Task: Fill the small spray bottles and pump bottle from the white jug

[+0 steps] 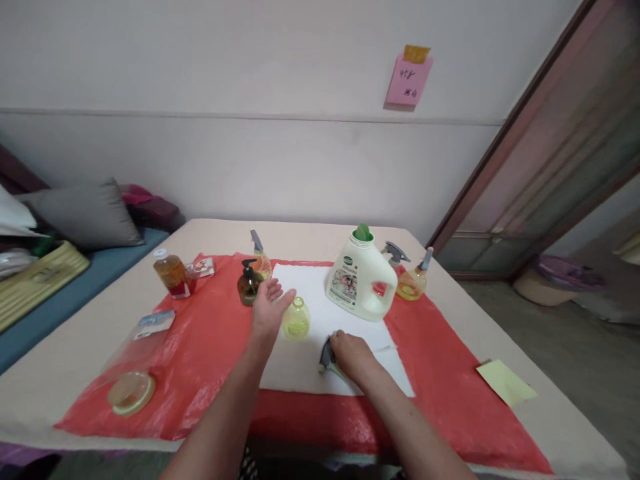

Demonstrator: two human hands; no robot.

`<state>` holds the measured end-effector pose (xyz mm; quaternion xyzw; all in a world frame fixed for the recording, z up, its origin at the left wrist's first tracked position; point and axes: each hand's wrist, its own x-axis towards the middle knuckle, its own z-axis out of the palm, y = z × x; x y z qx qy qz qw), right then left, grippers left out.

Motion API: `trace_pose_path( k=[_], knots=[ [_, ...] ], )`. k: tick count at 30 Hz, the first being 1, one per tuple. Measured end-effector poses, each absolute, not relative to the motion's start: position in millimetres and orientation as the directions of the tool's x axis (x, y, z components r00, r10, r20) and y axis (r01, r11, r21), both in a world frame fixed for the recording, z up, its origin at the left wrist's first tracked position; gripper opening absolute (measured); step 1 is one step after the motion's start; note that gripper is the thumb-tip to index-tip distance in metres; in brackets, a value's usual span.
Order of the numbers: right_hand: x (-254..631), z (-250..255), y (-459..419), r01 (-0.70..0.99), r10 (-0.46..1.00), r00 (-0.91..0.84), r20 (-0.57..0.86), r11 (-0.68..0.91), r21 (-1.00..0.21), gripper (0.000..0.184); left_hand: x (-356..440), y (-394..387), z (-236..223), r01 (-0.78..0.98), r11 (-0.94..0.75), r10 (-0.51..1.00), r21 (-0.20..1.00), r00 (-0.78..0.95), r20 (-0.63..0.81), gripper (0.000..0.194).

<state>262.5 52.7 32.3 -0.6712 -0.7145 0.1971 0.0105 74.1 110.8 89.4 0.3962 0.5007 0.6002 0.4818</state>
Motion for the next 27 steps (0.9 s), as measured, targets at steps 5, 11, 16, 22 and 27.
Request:
trace_pose_path(
  k=[5, 11, 16, 22, 27],
  knots=[
    [276.9, 44.1, 65.6, 0.86, 0.988, -0.07, -0.136, -0.01, -0.51, 0.007, 56.1, 119.7, 51.7, 0.229, 0.065, 0.995, 0.971, 0.057, -0.08, 0.108],
    [309.3, 89.0, 69.7, 0.441, 0.956, 0.203, 0.212, 0.104, -0.892, 0.031, 54.0, 124.9, 27.3, 0.56, -0.048, 0.947, 0.827, 0.288, -0.14, 0.089],
    [302.0, 115.5, 63.4, -0.441, 0.835, 0.546, 0.064, 0.352, -0.826, 0.036, 73.0, 123.9, 27.8, 0.586, -0.127, 0.936, 0.8, 0.338, -0.099, 0.063],
    [293.9, 127.5, 58.6, -0.506, 0.826, 0.564, -0.005, 0.341, -0.792, 0.03, 90.0, 116.3, 28.7, 0.627, -0.196, 0.911, 0.754, 0.402, -0.097, 0.065],
    [299.1, 132.3, 55.1, -0.496, 0.836, 0.547, 0.045, 0.367, -0.787, 0.035, 93.5, 116.6, 30.0, 0.658, -0.201, 0.908, 0.726, 0.403, -0.114, 0.065]
  ],
)
